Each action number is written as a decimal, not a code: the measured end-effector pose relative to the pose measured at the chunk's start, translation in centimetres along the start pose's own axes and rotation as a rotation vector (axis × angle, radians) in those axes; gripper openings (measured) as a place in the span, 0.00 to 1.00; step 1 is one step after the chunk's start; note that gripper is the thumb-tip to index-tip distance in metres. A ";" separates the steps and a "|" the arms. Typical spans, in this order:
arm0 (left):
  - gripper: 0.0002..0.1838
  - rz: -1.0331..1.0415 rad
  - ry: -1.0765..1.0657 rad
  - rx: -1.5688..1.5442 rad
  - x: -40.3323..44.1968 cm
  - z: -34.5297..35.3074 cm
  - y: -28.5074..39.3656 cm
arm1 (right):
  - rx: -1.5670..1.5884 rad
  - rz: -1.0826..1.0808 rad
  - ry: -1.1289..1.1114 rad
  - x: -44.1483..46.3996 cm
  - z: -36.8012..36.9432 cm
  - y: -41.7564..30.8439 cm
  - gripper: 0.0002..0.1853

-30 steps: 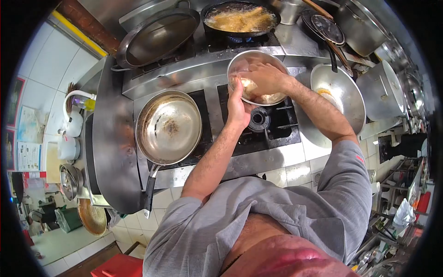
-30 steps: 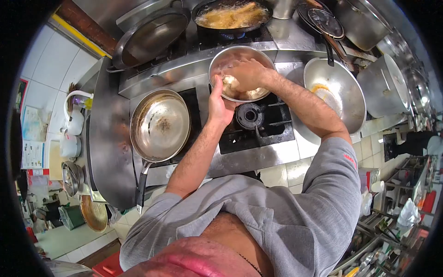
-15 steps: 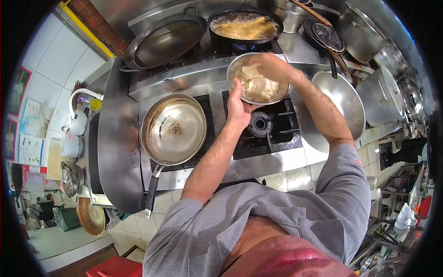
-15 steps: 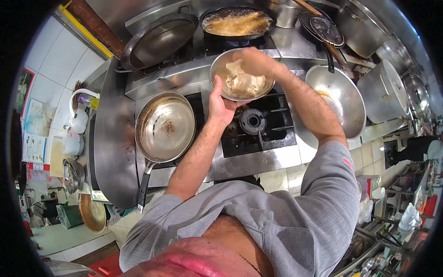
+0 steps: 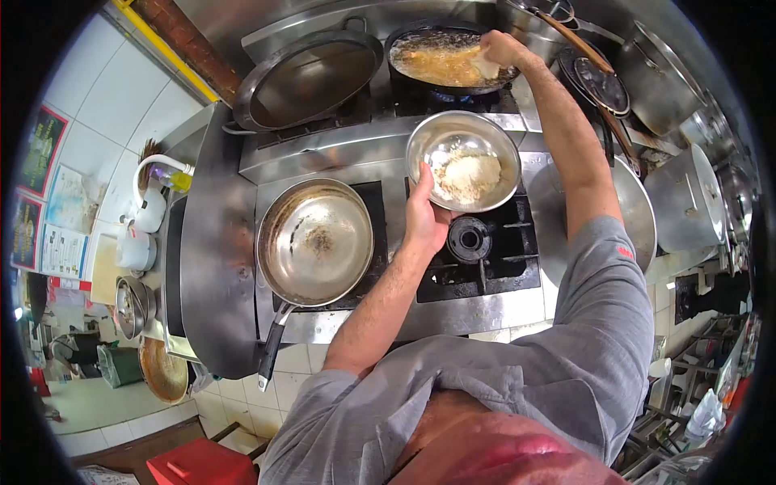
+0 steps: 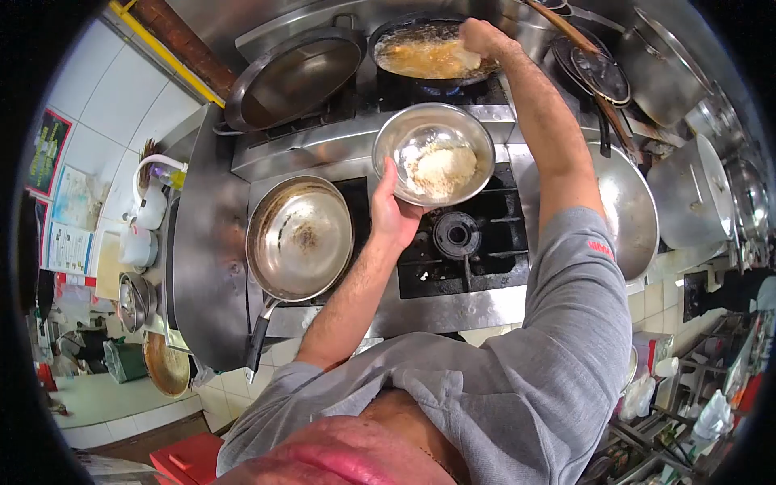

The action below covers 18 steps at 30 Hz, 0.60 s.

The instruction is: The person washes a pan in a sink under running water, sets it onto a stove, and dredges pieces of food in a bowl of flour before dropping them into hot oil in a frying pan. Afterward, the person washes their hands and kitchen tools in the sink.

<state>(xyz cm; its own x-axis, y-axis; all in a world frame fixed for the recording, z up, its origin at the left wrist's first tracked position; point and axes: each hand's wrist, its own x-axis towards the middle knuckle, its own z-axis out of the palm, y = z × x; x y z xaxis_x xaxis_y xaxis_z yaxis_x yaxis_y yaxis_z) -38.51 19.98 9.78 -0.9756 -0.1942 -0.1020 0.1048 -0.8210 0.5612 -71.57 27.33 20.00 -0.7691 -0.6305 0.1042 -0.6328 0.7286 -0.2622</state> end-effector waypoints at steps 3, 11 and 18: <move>0.29 -0.029 0.025 0.010 -0.7 -0.3 -0.3 | -0.130 0.089 -0.091 3.6 4.3 5.0 0.16; 0.28 -0.016 0.013 -0.009 0.2 -1.2 -1.0 | 0.168 -0.052 0.156 -1.6 2.3 0.9 0.14; 0.26 -0.014 -0.056 -0.045 0.4 -1.7 -1.8 | -0.070 -0.609 -0.333 -17.0 3.6 -9.1 0.28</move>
<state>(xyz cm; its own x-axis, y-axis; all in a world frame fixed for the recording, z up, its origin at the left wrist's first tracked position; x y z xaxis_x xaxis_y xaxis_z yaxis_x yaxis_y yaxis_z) -38.79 20.46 7.34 -0.9862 -0.1534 -0.0629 0.0985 -0.8471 0.5223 -52.39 30.43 17.20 -0.2141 -0.9727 -0.0892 -0.9556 0.2275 -0.1872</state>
